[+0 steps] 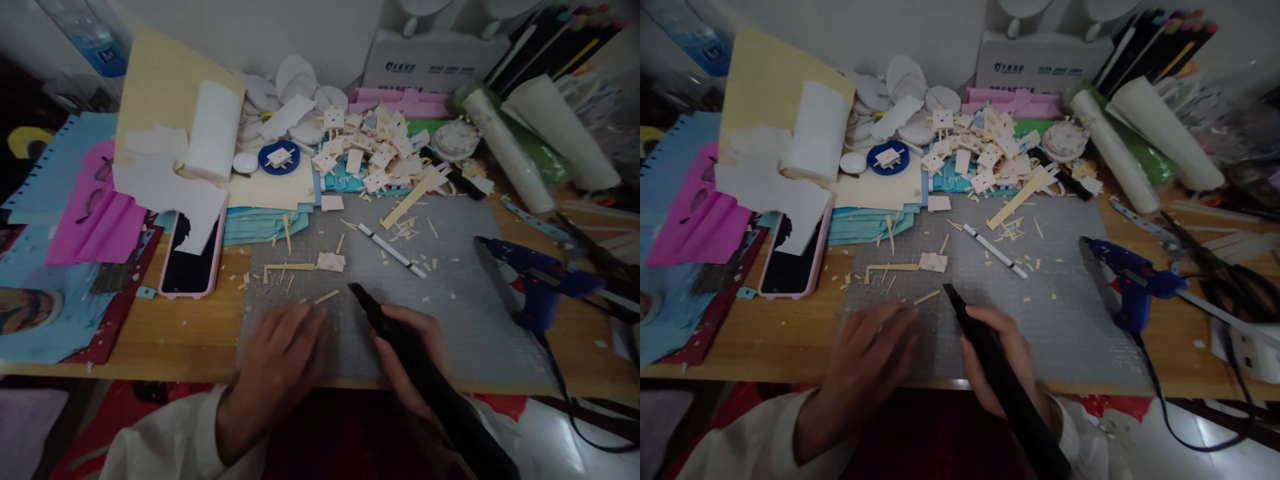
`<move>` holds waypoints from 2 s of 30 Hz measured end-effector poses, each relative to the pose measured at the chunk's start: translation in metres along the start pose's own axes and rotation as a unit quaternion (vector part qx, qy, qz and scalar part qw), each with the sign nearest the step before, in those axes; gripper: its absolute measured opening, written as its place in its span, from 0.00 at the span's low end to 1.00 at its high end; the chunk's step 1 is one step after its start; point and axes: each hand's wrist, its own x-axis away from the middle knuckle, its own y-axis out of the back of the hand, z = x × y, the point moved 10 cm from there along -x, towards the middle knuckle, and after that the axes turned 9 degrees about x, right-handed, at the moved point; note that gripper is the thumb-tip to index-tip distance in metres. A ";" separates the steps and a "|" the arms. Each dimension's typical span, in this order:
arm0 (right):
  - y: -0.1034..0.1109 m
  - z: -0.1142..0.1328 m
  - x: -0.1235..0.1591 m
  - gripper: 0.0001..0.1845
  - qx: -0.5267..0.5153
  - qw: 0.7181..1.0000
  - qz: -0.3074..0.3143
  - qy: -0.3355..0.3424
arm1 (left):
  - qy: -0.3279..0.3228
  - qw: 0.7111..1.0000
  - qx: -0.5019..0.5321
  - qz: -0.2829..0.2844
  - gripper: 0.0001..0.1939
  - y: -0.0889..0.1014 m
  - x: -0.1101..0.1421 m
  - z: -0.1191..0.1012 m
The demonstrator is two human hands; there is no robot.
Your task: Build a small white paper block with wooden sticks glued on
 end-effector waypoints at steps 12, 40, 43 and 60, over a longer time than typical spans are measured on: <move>-0.022 0.029 -0.007 0.25 0.047 0.988 0.090 0.115 | 0.030 0.998 -0.045 0.044 0.23 -0.036 0.005 -0.016; -0.032 0.031 -0.006 0.27 0.093 0.974 0.133 0.158 | 0.089 0.995 0.034 0.029 0.11 -0.035 0.007 -0.005; -0.034 0.031 -0.003 0.27 0.092 0.971 0.142 0.169 | 0.092 0.995 0.041 0.024 0.10 -0.035 0.009 -0.004; -0.034 0.028 -0.004 0.29 0.032 0.979 0.146 0.141 | 0.073 0.997 0.018 0.022 0.11 -0.035 0.005 -0.007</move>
